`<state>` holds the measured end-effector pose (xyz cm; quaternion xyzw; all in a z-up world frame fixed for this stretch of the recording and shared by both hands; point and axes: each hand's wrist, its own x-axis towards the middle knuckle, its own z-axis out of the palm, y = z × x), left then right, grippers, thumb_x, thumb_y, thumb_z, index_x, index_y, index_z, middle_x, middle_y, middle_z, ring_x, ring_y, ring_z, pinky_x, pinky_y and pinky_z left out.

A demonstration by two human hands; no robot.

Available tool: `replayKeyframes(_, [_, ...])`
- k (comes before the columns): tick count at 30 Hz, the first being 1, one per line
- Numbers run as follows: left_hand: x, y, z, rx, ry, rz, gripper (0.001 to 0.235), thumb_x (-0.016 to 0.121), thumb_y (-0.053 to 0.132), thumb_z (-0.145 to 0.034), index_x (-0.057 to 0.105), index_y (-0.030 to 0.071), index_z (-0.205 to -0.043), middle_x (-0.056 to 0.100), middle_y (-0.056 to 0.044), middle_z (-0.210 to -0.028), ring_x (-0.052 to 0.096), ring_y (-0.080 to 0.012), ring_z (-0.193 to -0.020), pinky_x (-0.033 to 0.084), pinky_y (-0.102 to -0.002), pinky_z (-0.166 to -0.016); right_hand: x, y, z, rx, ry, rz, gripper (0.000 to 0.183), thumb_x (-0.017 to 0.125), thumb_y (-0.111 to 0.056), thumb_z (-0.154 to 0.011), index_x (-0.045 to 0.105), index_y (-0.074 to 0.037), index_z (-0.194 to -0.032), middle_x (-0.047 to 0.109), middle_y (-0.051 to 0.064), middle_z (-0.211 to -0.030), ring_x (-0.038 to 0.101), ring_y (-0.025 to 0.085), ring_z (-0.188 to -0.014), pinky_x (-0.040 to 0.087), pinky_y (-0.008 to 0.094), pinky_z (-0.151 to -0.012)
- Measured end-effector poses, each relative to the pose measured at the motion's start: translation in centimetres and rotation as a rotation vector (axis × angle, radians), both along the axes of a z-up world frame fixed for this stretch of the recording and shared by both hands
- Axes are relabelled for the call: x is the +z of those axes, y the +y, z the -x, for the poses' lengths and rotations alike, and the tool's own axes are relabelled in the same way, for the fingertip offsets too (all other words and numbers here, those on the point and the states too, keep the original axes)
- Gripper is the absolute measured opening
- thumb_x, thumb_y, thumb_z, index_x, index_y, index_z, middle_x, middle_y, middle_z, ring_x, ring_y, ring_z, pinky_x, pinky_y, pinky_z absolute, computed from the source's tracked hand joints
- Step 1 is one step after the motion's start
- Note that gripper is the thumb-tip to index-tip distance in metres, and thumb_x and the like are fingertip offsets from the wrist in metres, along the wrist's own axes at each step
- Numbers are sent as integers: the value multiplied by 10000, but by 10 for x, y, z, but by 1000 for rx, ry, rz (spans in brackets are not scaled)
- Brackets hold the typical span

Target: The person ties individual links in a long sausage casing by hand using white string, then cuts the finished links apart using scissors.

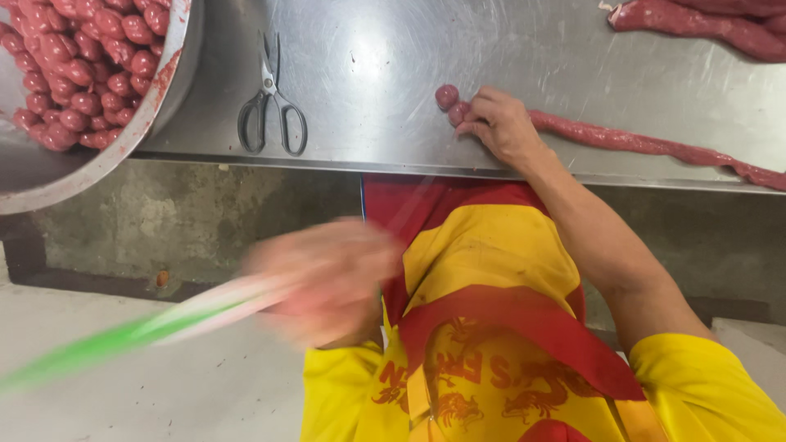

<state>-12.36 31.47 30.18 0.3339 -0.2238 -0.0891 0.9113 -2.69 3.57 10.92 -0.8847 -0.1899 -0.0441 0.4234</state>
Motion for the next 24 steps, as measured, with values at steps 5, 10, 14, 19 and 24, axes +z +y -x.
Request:
replayKeyframes(5, [31, 27, -34, 500, -375, -52, 341, 565, 334, -1100, 686, 39, -1222, 492, -33, -691, 464, -155, -580, 491, -325, -591, 18, 2, -19, 56, -178, 9, 203, 847, -80, -738, 681, -40, -849, 637, 127, -1021, 614, 348, -993, 504, 413, -878])
replayKeyframes(10, [-30, 45, -49, -30, 508, -684, 377, 550, 243, -1049, 589, -23, -1314, 592, -78, -920, 585, -158, -767, 557, -379, -760, 42, -57, -23, -108, 569, -264, 123, 744, -166, -965, 652, -92, -1002, 663, 111, -1006, 667, 248, -893, 514, 316, -826])
replayKeyframes(14, [-142, 22, -82, -84, 497, -1065, 294, 564, 219, -991, 591, -38, -1133, 673, -104, -846, 677, -223, -698, 585, -416, -648, 38, -53, 9, -103, 182, 218, 384, 851, -220, -821, 649, -15, -1074, 632, 186, -1002, 604, 371, -950, 485, 460, -853])
replayKeyframes(19, [-284, -159, -188, 185, 557, -1167, 213, 414, 17, -923, 585, -10, -1046, 700, -261, -866, 741, -469, -762, 563, -550, -667, -8, -1, 63, -126, -130, 226, 409, 771, -137, -874, 626, -11, -1236, 589, 193, -1177, 545, 410, -1106, 450, 497, -987])
replayKeyframes(24, [-219, -302, -137, 18, -120, -1058, 258, 653, 230, -933, 684, 126, -1167, 787, -133, -958, 747, -292, -863, 596, -417, -743, -19, -2, 62, -4, 182, -122, 304, 685, -104, -957, 664, -61, -1257, 624, 117, -1138, 592, 324, -1072, 471, 422, -937])
